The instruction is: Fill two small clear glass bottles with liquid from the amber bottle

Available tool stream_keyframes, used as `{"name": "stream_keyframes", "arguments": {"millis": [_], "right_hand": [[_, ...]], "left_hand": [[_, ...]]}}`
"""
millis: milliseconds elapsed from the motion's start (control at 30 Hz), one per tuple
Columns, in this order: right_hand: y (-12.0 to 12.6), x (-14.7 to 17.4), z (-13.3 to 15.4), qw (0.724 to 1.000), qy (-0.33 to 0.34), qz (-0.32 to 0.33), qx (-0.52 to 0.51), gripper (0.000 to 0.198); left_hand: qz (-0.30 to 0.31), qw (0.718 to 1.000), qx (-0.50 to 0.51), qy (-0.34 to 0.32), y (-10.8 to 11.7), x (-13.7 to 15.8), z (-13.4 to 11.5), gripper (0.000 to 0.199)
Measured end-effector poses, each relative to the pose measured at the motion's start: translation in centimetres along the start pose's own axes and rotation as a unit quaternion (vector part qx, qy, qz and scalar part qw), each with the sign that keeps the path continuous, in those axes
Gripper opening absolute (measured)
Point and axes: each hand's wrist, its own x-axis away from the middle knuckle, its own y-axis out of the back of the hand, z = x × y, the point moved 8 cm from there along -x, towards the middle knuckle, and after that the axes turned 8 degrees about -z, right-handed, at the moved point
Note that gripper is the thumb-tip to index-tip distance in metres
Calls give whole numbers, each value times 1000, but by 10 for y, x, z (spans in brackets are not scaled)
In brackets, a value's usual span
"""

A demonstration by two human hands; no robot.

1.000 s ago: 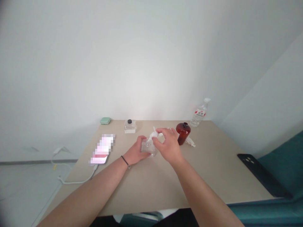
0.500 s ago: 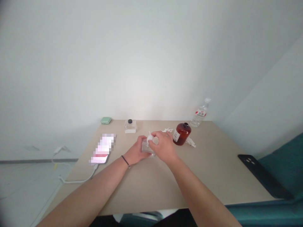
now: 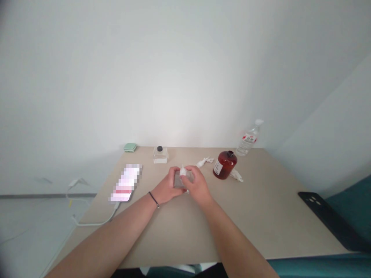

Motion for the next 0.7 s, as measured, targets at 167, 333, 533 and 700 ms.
{"name": "stream_keyframes", "arguments": {"millis": [167, 333, 533, 700], "right_hand": [[-9, 5, -12, 997, -29, 14, -66, 31], [-11, 8, -22, 996, -61, -10, -67, 32], [-10, 10, -24, 994, -68, -15, -81, 35], [-3, 11, -23, 983, -48, 10, -176, 27]], "left_hand": [[0, 1000, -1, -5, -2, -1, -1, 70], [-4, 1000, 3, 1, -3, -2, 2, 69], [-4, 1000, -7, 6, -3, -2, 2, 69], [-1, 1000, 2, -7, -3, -1, -4, 68]]}}
